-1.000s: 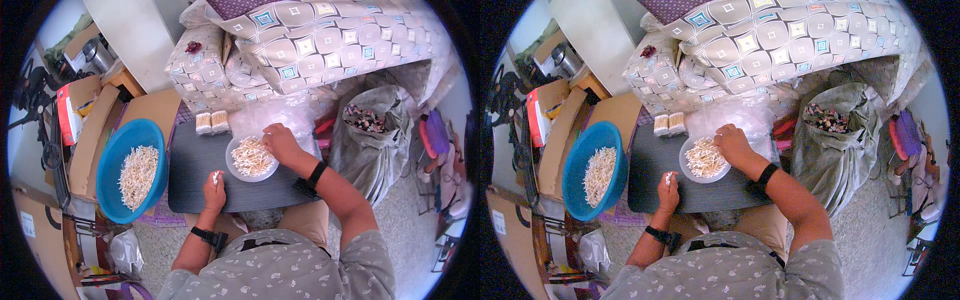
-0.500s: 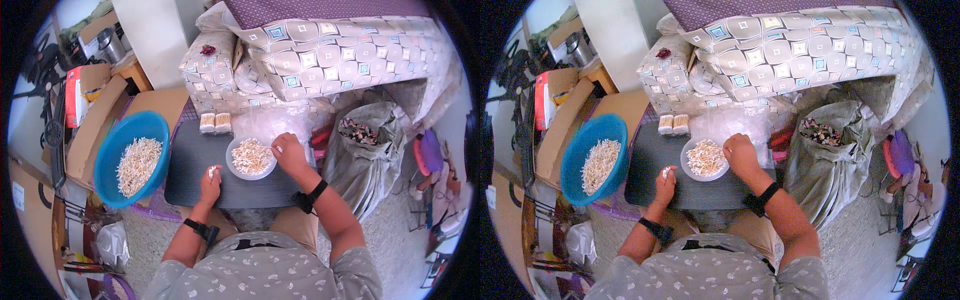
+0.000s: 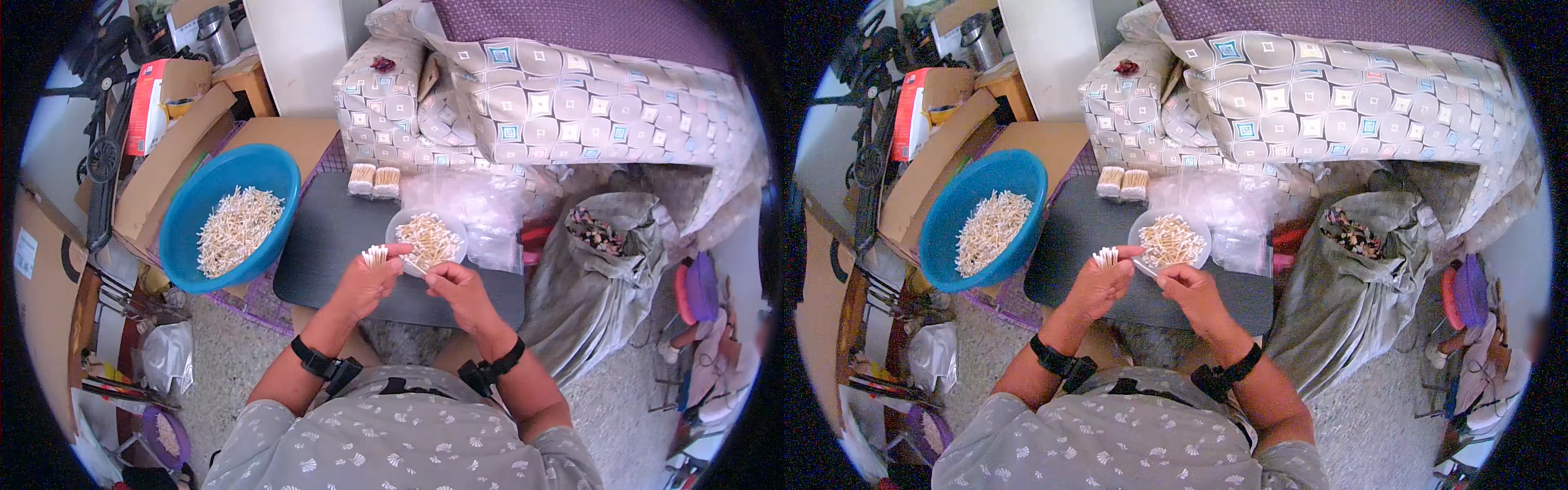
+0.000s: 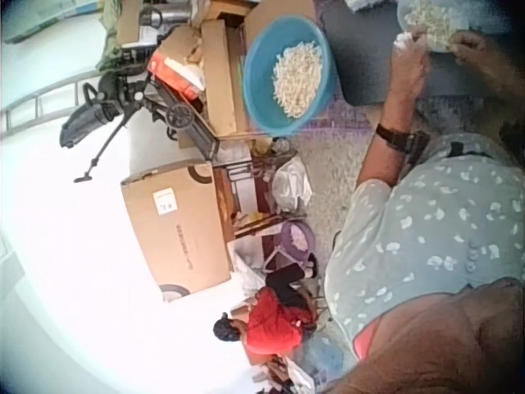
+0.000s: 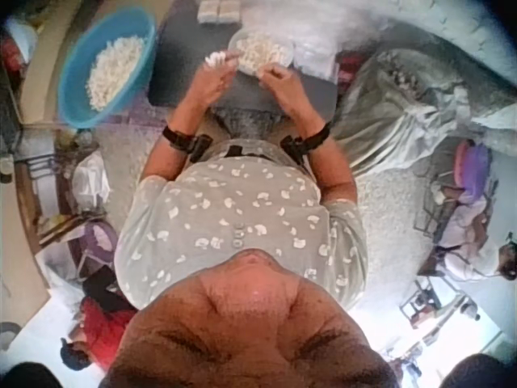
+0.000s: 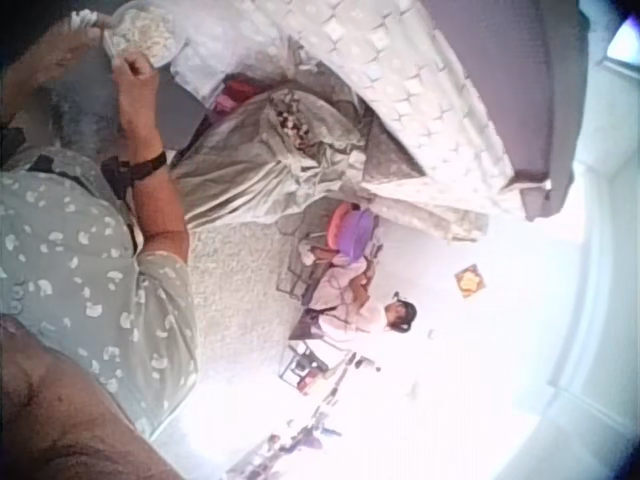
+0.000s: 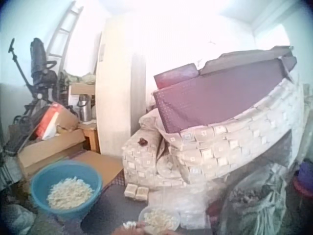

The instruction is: Counting cotton swabs and packing them into small plastic bags.

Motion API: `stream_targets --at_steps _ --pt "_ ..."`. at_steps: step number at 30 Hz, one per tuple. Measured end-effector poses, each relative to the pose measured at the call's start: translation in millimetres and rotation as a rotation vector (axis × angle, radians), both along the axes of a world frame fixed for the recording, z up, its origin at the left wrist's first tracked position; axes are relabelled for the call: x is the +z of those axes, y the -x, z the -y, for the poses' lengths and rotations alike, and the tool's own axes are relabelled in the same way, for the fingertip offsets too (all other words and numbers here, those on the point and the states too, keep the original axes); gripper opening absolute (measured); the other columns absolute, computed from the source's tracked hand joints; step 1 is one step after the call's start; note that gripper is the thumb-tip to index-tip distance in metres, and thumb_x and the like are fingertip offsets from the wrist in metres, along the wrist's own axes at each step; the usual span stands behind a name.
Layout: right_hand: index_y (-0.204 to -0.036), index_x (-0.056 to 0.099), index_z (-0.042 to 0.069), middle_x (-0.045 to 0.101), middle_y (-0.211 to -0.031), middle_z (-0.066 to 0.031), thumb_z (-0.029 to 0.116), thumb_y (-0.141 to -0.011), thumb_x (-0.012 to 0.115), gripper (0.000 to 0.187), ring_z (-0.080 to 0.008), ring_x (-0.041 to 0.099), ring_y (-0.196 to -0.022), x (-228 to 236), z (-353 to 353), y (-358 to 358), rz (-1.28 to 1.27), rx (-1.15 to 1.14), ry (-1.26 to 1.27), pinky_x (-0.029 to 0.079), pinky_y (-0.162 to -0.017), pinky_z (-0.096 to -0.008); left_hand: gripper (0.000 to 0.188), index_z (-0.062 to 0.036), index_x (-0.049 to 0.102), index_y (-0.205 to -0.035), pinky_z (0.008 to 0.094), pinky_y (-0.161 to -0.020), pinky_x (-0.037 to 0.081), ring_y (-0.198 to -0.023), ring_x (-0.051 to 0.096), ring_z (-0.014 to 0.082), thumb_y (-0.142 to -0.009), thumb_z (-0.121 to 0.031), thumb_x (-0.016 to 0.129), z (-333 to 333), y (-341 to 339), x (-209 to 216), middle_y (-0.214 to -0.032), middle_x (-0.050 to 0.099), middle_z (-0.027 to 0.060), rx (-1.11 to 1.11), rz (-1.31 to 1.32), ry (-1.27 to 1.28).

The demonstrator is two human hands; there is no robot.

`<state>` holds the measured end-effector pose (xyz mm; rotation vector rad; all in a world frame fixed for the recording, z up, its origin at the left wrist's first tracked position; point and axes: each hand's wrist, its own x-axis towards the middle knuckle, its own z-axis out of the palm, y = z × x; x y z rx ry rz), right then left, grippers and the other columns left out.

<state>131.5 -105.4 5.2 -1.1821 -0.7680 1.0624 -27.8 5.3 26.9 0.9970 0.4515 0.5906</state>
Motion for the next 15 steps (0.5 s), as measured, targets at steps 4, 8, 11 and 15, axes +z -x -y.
stream_targets --at_steps 4,8,11,15 --pt "-0.092 0.063 0.003 0.059 -0.078 0.0026 0.012 -0.086 0.064 0.011 -0.0048 0.051 -0.071 6 7 10 0.042 0.042 -0.043 0.042 -0.062 -0.0205 0.02 -0.0033 0.064 -0.104 0.0183 -0.044 0.029 -0.051 0.038 0.0021 -0.086 -0.011 0.064 5 6 -4 -0.068 0.054 -0.0052 0.001 -0.072 -0.085" --pt "-0.094 0.062 0.003 0.059 -0.079 0.0032 0.01 -0.085 0.064 0.011 -0.0038 0.051 -0.072 -2 9 11 0.182 -0.02 -0.146 0.041 -0.062 -0.0192 0.017 -0.0026 0.065 -0.099 0.0192 -0.044 0.031 -0.05 0.04 0.0029 -0.085 -0.012 0.065 18 5 8 -0.068 0.057 -0.0031 0.052 -0.186 -0.249" --pt "-0.094 0.061 0.002 0.059 -0.079 0.0023 0.011 -0.086 0.063 0.011 -0.0047 0.052 -0.072 0 10 14 0.159 -0.024 -0.146 0.044 -0.064 -0.0203 0.016 -0.0036 0.066 -0.097 0.0189 -0.045 0.032 -0.053 0.042 0.0024 -0.084 -0.012 0.065 22 7 8 -0.073 0.062 -0.0021 0.07 -0.195 -0.296" --pt "-0.095 0.06 0.001 0.059 -0.079 0.0011 0.012 -0.087 0.062 0.013 -0.006 0.053 -0.072 11 17 19 0.03 0.038 -0.114 0.046 -0.065 -0.0218 0.016 -0.0042 0.067 -0.097 0.0183 -0.046 0.033 -0.055 0.043 0.0018 -0.084 -0.012 0.065 27 7 8 -0.076 0.064 -0.0019 0.1 -0.12 -0.372"
